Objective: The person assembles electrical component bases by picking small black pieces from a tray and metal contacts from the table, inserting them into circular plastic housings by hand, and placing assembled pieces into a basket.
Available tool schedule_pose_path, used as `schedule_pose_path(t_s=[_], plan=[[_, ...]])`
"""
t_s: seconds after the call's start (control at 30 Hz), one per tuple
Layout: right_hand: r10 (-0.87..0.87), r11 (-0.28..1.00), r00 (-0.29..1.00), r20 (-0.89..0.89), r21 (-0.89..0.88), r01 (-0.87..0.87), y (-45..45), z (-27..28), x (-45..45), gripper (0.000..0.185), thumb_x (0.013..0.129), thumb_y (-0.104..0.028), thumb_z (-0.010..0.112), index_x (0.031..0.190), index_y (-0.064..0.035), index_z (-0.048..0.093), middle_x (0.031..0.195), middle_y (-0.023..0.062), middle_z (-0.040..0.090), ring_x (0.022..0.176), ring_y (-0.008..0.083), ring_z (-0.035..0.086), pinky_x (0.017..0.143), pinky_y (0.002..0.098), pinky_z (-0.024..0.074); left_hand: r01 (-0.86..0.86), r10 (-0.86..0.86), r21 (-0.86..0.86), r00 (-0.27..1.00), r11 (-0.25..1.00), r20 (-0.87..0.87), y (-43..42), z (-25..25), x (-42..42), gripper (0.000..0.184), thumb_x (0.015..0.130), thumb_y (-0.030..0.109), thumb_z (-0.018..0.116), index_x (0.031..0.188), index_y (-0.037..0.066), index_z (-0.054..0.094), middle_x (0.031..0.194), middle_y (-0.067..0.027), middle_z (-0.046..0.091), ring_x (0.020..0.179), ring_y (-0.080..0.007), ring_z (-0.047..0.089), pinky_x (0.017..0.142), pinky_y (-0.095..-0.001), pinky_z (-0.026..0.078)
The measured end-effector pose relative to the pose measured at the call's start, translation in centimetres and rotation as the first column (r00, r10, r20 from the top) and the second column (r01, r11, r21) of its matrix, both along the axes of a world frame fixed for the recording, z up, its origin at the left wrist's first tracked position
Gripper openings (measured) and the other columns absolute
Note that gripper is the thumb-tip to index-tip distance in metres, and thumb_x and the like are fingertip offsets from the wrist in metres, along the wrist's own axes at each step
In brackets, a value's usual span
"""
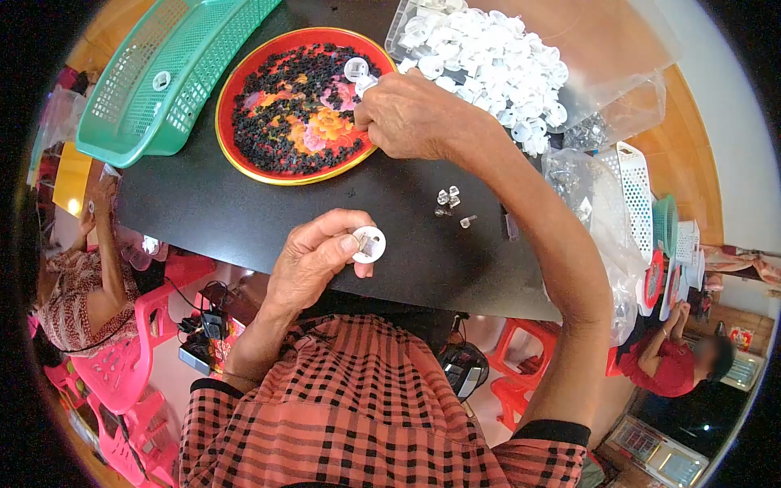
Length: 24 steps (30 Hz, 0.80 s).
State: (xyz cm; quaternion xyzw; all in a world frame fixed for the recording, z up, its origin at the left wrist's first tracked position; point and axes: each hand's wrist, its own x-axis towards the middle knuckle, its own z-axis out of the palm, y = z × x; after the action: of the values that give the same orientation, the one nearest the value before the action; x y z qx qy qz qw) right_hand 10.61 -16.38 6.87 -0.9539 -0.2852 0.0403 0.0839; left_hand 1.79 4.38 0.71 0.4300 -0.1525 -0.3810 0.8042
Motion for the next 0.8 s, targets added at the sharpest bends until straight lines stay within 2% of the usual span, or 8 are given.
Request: schedule_pose_path(t_s=[0.07,0.17,0.4,0.5,0.7,0.8], plan=[[-0.026,1.000,0.993,-0.113,-0.016,0.024,0.2,0.4,0.0,0.019,0.074,-0.007,0.052,0.084,-0.0012,0.068,0.084,0.0130,0.065,0.085,0.0282,0.060,0.084,0.0402,0.0443,0.000,0.000,0.000,1.000,1.000,-0.008,0.0,-0.1,0.0,0.022,0.091,0.017,0.057,0.104,-0.001,0.060,0.087,-0.0033,0.059,0.071,-0.0076,0.055,0.068,-0.0224,0.047],[-0.051,0.999,0.985,-0.165,-0.019,0.048,0.5,0.9,-0.2,0.020,0.074,-0.007,0.052,0.086,-0.0012,0.067,0.086,0.0131,0.065,0.087,0.0287,0.060,0.086,0.0408,0.0433,-0.002,0.002,0.000,1.000,1.000,-0.004,0.0,-0.1,0.0,0.022,0.091,0.017,0.057,0.104,0.000,0.060,0.086,-0.0030,0.059,0.070,-0.0075,0.055,0.068,-0.0223,0.047],[-0.028,0.999,0.981,-0.190,-0.039,0.021,0.7,1.5,-0.7,0.024,0.072,-0.007,0.056,0.092,-0.0028,0.067,0.095,0.0127,0.065,0.094,0.0283,0.059,0.091,0.0393,0.0417,0.007,-0.007,0.021,1.000,1.000,0.017,0.1,0.1,0.1,0.022,0.091,0.018,0.057,0.104,0.000,0.060,0.086,-0.0025,0.060,0.069,-0.0067,0.055,0.067,-0.0216,0.046],[0.028,0.999,0.976,-0.216,0.021,-0.024,0.7,1.5,-0.8,0.026,0.070,-0.006,0.058,0.094,-0.0027,0.067,0.096,0.0128,0.065,0.096,0.0277,0.059,0.093,0.0384,0.0411,0.004,-0.004,0.010,1.000,1.000,0.018,0.1,0.0,0.1,0.022,0.091,0.018,0.058,0.103,0.000,0.060,0.087,-0.0023,0.060,0.069,-0.0065,0.055,0.066,-0.0213,0.046],[0.054,0.994,0.972,-0.229,0.100,-0.032,0.7,1.5,-1.0,0.025,0.067,-0.008,0.063,0.091,-0.0017,0.066,0.092,0.0116,0.065,0.092,0.0268,0.060,0.088,0.0380,0.0436,0.000,0.000,-0.011,1.000,1.000,0.017,0.1,0.1,0.1,0.021,0.091,0.018,0.058,0.103,0.001,0.060,0.087,-0.0020,0.060,0.069,-0.0064,0.055,0.066,-0.0209,0.046],[0.110,0.987,0.976,-0.186,0.137,-0.085,0.7,1.4,-1.0,0.024,0.066,-0.009,0.064,0.089,-0.0015,0.066,0.090,0.0109,0.065,0.086,0.0261,0.061,0.081,0.0366,0.0476,0.002,-0.002,-0.003,1.000,1.000,0.026,0.1,0.1,0.1,0.021,0.091,0.019,0.058,0.103,0.001,0.060,0.086,-0.0017,0.060,0.069,-0.0063,0.055,0.065,-0.0208,0.046]])
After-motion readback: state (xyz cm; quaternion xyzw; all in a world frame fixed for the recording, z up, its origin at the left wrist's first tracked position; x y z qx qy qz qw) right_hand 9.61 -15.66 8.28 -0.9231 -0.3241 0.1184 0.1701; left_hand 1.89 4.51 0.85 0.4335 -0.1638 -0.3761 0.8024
